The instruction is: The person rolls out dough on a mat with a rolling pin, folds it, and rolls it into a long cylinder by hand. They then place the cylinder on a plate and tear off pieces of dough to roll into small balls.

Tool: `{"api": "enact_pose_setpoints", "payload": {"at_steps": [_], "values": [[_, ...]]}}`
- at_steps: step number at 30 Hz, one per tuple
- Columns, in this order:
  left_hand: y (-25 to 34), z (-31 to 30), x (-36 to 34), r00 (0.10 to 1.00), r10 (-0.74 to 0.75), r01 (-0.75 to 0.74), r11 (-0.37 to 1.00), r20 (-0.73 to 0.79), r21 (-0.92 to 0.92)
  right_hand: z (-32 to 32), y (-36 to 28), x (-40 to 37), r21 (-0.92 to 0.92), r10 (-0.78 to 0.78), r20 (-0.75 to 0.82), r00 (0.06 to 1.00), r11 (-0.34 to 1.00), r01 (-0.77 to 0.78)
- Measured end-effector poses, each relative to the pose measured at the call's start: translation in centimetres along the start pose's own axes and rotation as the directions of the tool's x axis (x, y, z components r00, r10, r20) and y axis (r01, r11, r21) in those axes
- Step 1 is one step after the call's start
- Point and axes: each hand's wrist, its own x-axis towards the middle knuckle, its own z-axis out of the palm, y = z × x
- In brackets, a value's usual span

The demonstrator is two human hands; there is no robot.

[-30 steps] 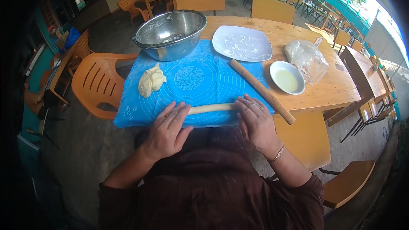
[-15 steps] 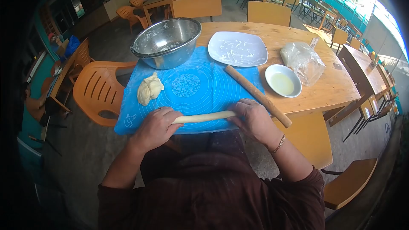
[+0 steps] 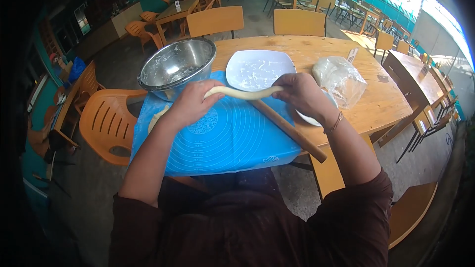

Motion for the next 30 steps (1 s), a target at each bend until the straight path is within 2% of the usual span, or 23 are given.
{"api": "enact_pose_setpoints", "payload": {"at_steps": [2,4,6,8,11,12,14,16,17,18,19,21,23,27,29,30], "values": [[-1.2,1.2,3.2,0.99,0.052,-0.045,0.997,-0.13,0.056,-1.1,2.6,3.0,-0.081,0.009,-0.018,1.0,0.997,-0.01],[-1.6,2.3,5.9,0.986,0.057,-0.044,0.995,-0.156,0.086,-2.1,4.5,5.4,-0.101,0.012,-0.032,0.999,0.995,-0.015],[-2.4,3.6,8.3,0.976,0.06,-0.026,0.986,-0.211,0.163,-3.0,5.7,7.3,-0.247,0.068,0.016,0.998,0.967,-0.061],[-3.1,4.6,10.0,0.974,0.055,-0.024,0.989,-0.22,0.144,-3.2,7.5,8.7,-0.279,0.075,0.003,0.997,0.958,-0.071],[-4.3,5.2,11.5,0.995,-0.057,0.066,0.99,-0.078,0.125,-3.4,8.3,10.2,-0.422,0.126,0.117,0.985,0.904,-0.066],[-5.0,5.3,11.8,0.996,-0.053,0.062,0.99,-0.074,0.124,-3.3,8.8,10.6,-0.422,0.13,0.113,0.985,0.904,-0.07],[-6.7,5.5,12.3,0.992,-0.093,0.085,0.992,0.087,0.095,-2.8,10.2,11.3,-0.385,0.124,0.193,0.973,0.922,-0.041],[-6.5,5.4,12.6,0.991,-0.099,0.085,0.986,0.095,0.143,-2.3,10.4,11.8,-0.402,0.148,0.233,0.961,0.915,-0.043],[-6.4,5.3,12.7,0.987,-0.095,0.057,0.961,0.13,0.27,-2.0,10.4,12.1,-0.42,0.169,0.275,0.947,0.907,-0.04],[-6.0,5.1,12.7,0.982,-0.095,0.024,0.921,0.165,0.39,-1.8,10.3,12.1,-0.417,0.174,0.277,0.945,0.908,-0.045],[-5.9,5.2,12.7,0.98,-0.098,0.024,0.922,0.173,0.387,-1.6,10.1,12.1,-0.433,0.214,0.28,0.936,0.898,-0.076],[-5.7,5.4,12.8,0.962,-0.126,-0.035,0.821,0.241,0.569,-1.2,10.1,12.0,-0.448,0.254,0.287,0.923,0.888,-0.105],[-5.5,5.6,12.9,0.963,-0.132,-0.018,0.836,0.234,0.548,-0.9,10.1,11.8,-0.544,0.226,0.205,0.952,0.835,-0.081],[-4.6,5.4,11.7,0.967,-0.124,0.011,0.891,0.22,0.454,-0.4,8.2,11.7,-0.629,0.236,0.162,0.958,0.773,-0.084],[-5.5,5.3,12.1,0.97,-0.091,-0.024,0.885,0.223,0.464,0.8,7.0,11.8,-0.515,-0.021,0.102,0.995,0.854,0.071],[-6.0,5.1,12.1,0.973,-0.056,-0.059,0.878,0.224,0.476,1.6,6.3,12.1,-0.515,-0.021,0.106,0.994,0.854,0.073]]}}
